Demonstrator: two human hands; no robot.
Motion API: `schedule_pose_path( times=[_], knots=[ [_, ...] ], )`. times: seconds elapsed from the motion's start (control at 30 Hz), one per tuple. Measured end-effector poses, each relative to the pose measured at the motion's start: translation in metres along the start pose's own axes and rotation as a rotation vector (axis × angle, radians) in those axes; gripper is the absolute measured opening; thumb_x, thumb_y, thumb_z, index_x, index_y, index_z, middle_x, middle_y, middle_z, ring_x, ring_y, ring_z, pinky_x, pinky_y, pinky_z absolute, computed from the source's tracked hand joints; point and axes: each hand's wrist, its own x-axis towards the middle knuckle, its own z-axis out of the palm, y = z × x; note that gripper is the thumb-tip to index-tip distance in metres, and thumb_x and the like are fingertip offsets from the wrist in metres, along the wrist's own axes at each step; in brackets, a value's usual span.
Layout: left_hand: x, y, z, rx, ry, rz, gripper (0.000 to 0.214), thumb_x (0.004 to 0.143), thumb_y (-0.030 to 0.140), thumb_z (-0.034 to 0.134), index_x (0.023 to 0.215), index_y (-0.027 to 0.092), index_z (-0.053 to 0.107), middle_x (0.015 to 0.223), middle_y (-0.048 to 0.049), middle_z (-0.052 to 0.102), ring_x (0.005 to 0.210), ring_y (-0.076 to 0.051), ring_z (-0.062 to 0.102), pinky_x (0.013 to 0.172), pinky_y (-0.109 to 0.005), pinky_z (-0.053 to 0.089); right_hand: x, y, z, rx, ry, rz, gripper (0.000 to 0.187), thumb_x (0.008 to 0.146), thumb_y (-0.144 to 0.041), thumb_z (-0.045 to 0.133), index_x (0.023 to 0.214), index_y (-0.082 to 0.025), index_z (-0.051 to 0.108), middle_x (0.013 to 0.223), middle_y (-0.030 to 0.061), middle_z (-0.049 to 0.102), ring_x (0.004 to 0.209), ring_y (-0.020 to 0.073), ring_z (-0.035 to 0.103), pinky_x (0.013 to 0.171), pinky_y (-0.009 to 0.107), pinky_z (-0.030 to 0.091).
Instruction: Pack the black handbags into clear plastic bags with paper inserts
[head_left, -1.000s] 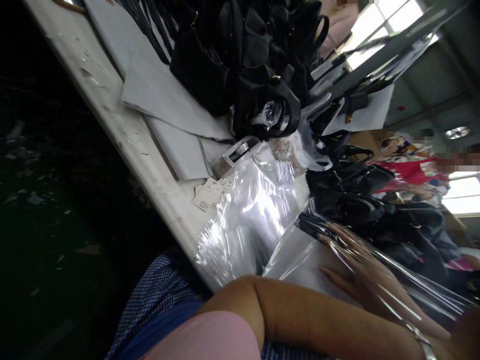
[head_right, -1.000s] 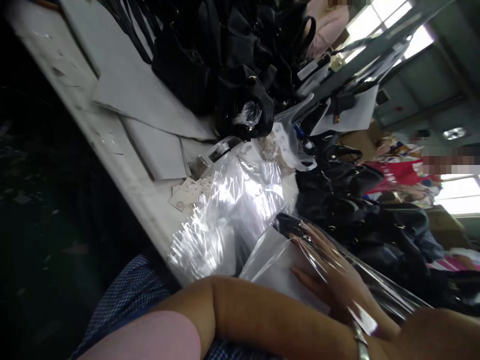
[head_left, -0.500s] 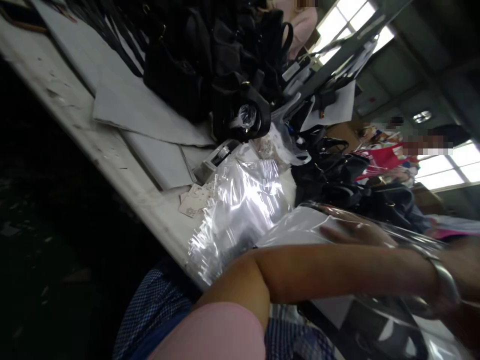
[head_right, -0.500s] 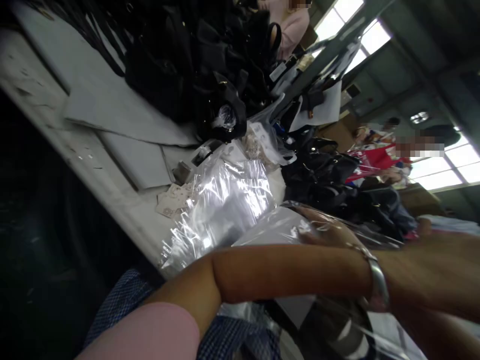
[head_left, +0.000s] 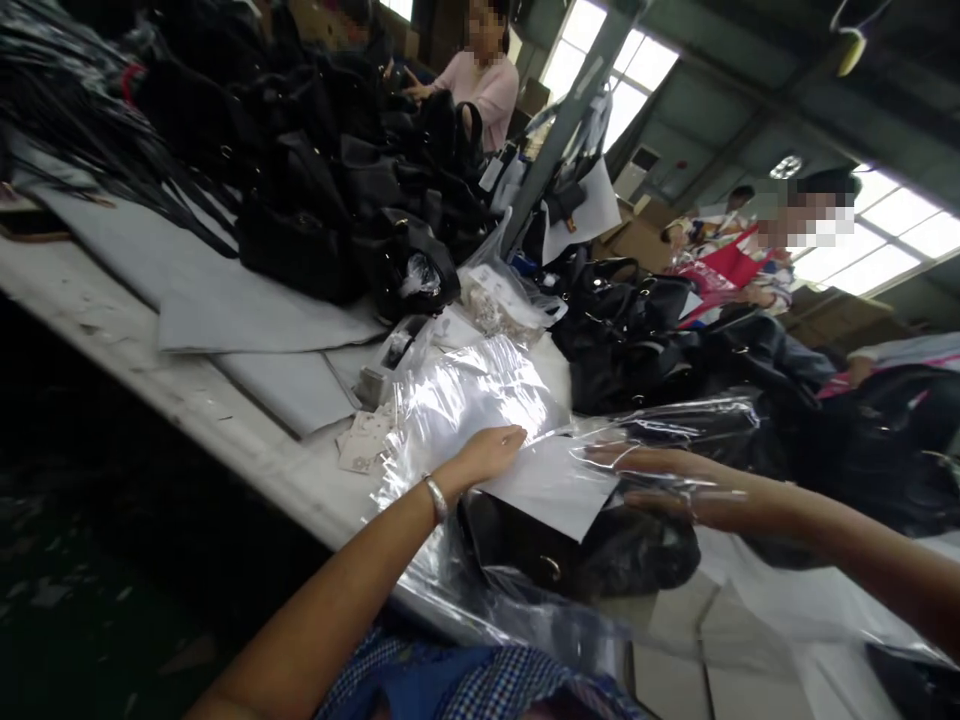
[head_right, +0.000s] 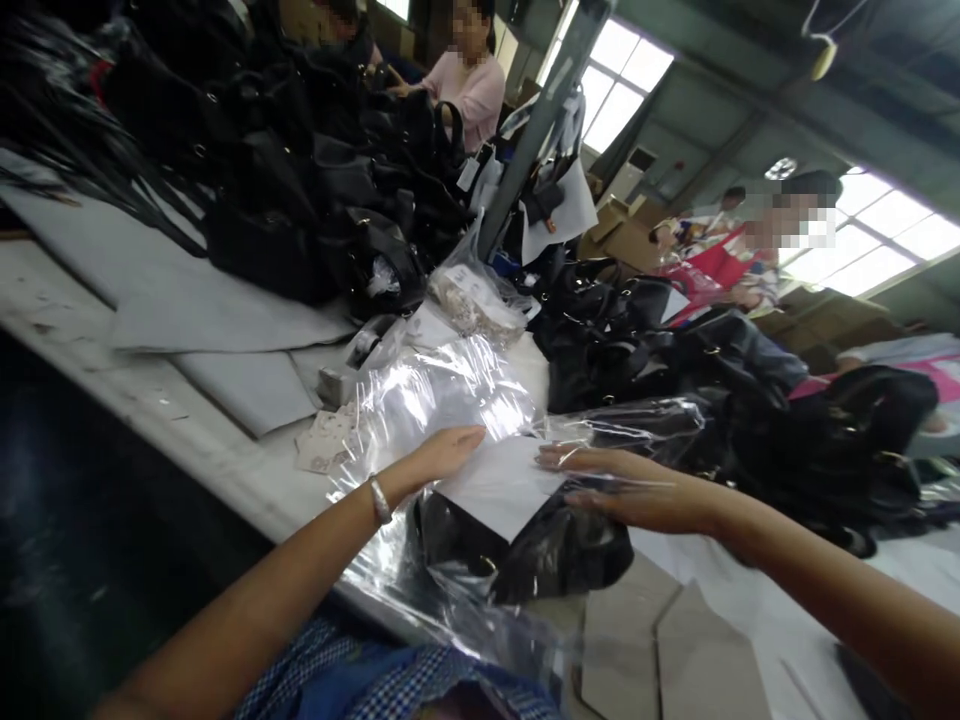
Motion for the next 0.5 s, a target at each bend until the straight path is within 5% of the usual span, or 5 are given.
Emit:
schedule_pose_path(
  times=[0.17, 0.3, 0.43, 0.5],
  knots=[
    [-0.008, -0.008, 0.009, -0.038, -0.116, -0.136, 0.059, 0.099, 0.053, 0.032, 0.098, 0.013, 0.074, 0.107, -0.0120, 0.075, 0.101, -0.029, 0.067, 0.096, -0.039, 0.050, 0.016, 0.012, 0.005, -0.250, -0.106, -0.160, 0.055, 0.095, -0.028, 0.051, 0.149, -0.022, 0.047, 0.153, 0.0096, 0.045, 0.144, 0.0255, 0.037, 0.118, 0.047, 0.026],
    [-0.008, -0.009, 0.010, -0.091, -0.145, -0.199, 0.058, 0.098, 0.053, 0.032, 0.115, 0.014, 0.072, 0.121, -0.0115, 0.071, 0.110, -0.029, 0.066, 0.101, -0.040, 0.048, 0.034, 0.013, 0.008, -0.235, -0.159, -0.232, 0.050, 0.097, -0.031, 0.044, 0.145, -0.022, 0.053, 0.146, 0.0091, 0.052, 0.135, 0.0254, 0.050, 0.113, 0.042, 0.039],
    [-0.012, -0.011, 0.013, -0.145, -0.177, -0.221, 0.061, 0.098, 0.054, 0.037, 0.142, 0.016, 0.054, 0.149, -0.0085, 0.052, 0.136, -0.026, 0.050, 0.117, -0.038, 0.035, 0.018, 0.016, 0.017, -0.224, -0.112, -0.294, 0.054, 0.097, -0.033, 0.047, 0.151, -0.034, 0.042, 0.144, 0.0014, 0.054, 0.128, 0.0223, 0.057, 0.108, 0.037, 0.047],
    [-0.014, -0.012, 0.015, -0.154, -0.185, -0.228, 0.061, 0.098, 0.056, 0.039, 0.146, 0.019, 0.050, 0.151, -0.0067, 0.049, 0.139, -0.027, 0.047, 0.119, -0.040, 0.033, 0.001, 0.023, 0.028, -0.274, 0.023, -0.256, 0.055, 0.098, -0.031, 0.042, 0.150, -0.045, 0.037, 0.140, -0.0075, 0.056, 0.126, 0.0183, 0.059, 0.106, 0.035, 0.050]
  ],
)
